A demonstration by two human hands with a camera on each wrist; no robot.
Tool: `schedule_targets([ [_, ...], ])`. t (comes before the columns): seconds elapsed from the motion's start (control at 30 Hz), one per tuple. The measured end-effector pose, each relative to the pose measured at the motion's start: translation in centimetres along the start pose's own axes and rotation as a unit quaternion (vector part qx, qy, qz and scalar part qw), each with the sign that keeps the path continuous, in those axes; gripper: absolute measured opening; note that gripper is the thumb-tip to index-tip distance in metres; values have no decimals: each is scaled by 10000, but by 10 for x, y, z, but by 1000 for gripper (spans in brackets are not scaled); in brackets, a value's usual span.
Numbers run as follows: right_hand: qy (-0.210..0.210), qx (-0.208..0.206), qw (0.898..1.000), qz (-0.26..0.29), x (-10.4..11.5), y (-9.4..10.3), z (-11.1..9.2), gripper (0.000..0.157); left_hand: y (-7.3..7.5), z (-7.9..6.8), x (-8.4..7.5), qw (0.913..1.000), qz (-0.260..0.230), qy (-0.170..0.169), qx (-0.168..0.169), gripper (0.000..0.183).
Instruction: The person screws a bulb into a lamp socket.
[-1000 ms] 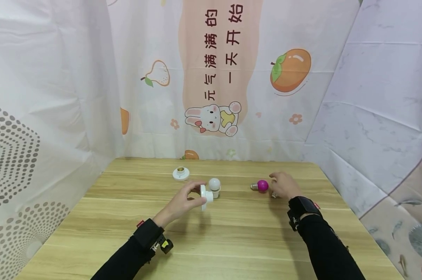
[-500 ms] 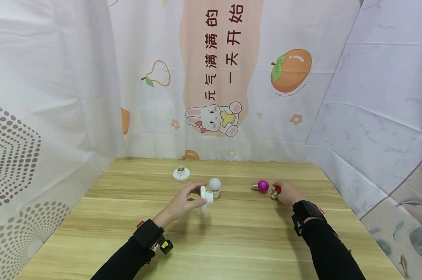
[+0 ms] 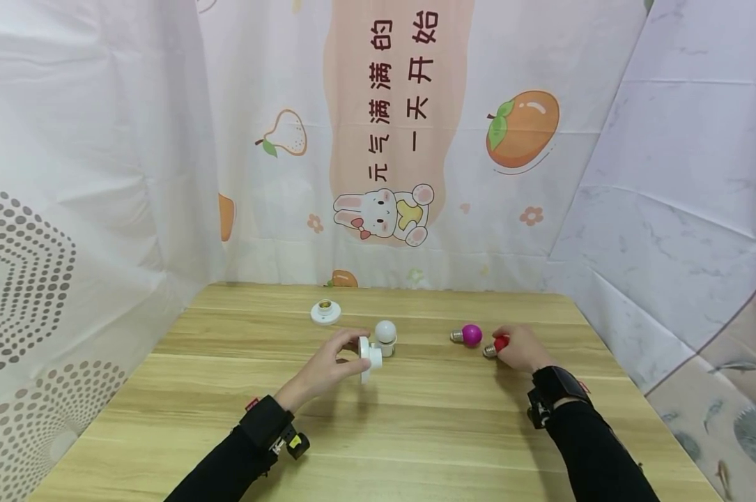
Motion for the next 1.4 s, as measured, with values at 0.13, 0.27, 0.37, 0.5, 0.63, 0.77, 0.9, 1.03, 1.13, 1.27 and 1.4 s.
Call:
schedule_targets([
  [0.13,-22,12,10000,25,5,0,-2,48,-1,-1,1,10000,19,69,9,57],
  [0.27,-12,132,9999,-17,12,1,-3,51,-1,-2,0,9999,29,112,15,56],
  [0.37,-8,187,9998,-64,20,2,-4,52,-1,-2,-1,9999,13,139,17,57],
  [0.5,25,296,9995,-86,34,4,-5,49,-1,-2,-3,9999,-43,164,5,57],
  [0.63,62,482,9988,48,49,2,-5,38,-2,-2,-2,9997,-109,199,1,55],
  [0.77,181,614,9978,145,68,0,-7,25,-3,-2,-3,9997,-134,199,15,54],
  [0.9,482,659,9966,123,90,1,-10,34,-2,-3,-3,9996,-160,213,9,54],
  [1.03,869,616,9943,93,107,-3,-11,40,-2,-3,-2,9995,-209,217,-20,54],
  [1.13,990,575,9934,55,118,-7,-11,40,-2,-3,-1,9996,-218,183,-43,54],
  [1.27,1042,528,9931,30,133,-11,-13,40,-2,-2,-2,9996,-237,162,-61,56],
  [1.4,1152,537,9918,128,146,-12,-17,40,-3,-2,-3,9989,-433,167,-80,57],
])
Point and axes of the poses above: each hand's wrist, its own z-axis towards the middle knuckle, its own y-axis out of the back of the hand, x = y × z, the point moved 2 cm from there along z, towards the middle knuckle, and after that the axes turned 4 degrees about -x, right-handed, at the moved point
